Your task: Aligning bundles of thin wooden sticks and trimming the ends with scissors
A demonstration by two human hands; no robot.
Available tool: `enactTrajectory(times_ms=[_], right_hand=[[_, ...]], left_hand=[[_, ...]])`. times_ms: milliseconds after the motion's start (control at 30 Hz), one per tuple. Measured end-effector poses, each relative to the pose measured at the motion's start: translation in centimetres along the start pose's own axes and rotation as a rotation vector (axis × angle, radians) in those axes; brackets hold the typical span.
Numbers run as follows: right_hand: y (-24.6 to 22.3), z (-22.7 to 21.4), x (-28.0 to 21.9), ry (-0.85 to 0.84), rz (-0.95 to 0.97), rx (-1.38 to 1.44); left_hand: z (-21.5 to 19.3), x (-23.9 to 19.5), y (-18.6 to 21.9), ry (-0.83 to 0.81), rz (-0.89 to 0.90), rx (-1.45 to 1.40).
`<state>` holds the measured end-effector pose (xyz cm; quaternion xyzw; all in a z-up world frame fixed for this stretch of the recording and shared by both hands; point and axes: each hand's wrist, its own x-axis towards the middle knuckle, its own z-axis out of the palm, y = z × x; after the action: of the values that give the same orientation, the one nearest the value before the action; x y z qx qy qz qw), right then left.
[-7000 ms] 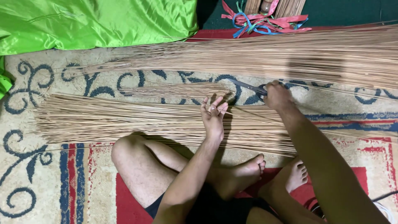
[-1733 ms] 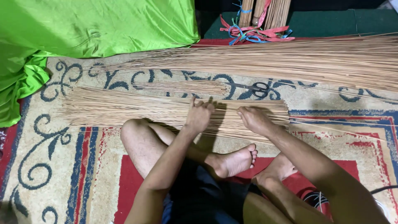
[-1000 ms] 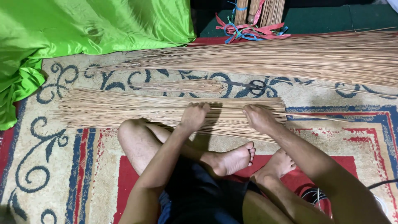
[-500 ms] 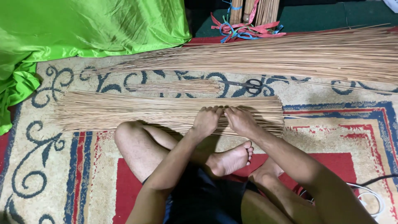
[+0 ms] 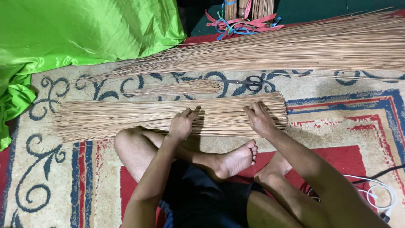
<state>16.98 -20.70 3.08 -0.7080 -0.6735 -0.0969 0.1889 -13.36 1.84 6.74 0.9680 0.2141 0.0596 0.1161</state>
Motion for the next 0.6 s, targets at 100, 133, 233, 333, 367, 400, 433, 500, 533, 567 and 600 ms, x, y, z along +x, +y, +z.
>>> enactTrajectory(times_ms=[100, 133, 233, 333, 367, 400, 433, 500, 533, 567, 600], right_hand=[[0.8, -0.2, -0.4, 0.026, 0.044, 0.098], [0.9, -0.5, -0.6, 0.023, 0.045, 0.099], [1.4, -0.9, -0.9, 0.023, 0.082, 0.114], [1.9, -0.4, -1.0, 0.104, 0.104, 0.072], [1.9, -0.6, -1.0, 0.114, 0.113, 0.077], [2.1, -0.8, -0.9, 0.124, 0.122, 0.081], [2.0, -0.8, -0.9, 0.124, 0.125, 0.080], [1.9, -0.8, -0.8, 0.125, 0.133, 0.107], [1.9, -0.7, -0.9, 0.124, 0.133, 0.108], [2.0, -0.6, -0.9, 0.120, 0.138, 0.123], [2.0, -0.6, -0.9, 0.115, 0.143, 0.137]], left_hand=[[-1.9, 0.6, 2.4, 0.037, -0.036, -0.041], [-1.5, 0.9, 2.5, 0.036, -0.036, -0.043], [0.6, 1.9, 2.3, 0.067, -0.010, -0.035], [3.8, 2.5, 1.1, 0.108, 0.011, -0.034], [4.5, 2.6, 0.7, 0.122, 0.033, 0.027], [5.3, 2.8, 0.4, 0.136, 0.056, 0.086], [5.1, 2.9, 0.5, 0.135, 0.058, 0.085], [4.8, 3.0, 0.6, 0.146, 0.053, 0.113], [5.1, 3.0, 0.5, 0.146, 0.053, 0.112], [5.5, 3.1, 0.4, 0.158, 0.041, 0.120], [5.8, 3.1, 0.4, 0.172, 0.028, 0.126]])
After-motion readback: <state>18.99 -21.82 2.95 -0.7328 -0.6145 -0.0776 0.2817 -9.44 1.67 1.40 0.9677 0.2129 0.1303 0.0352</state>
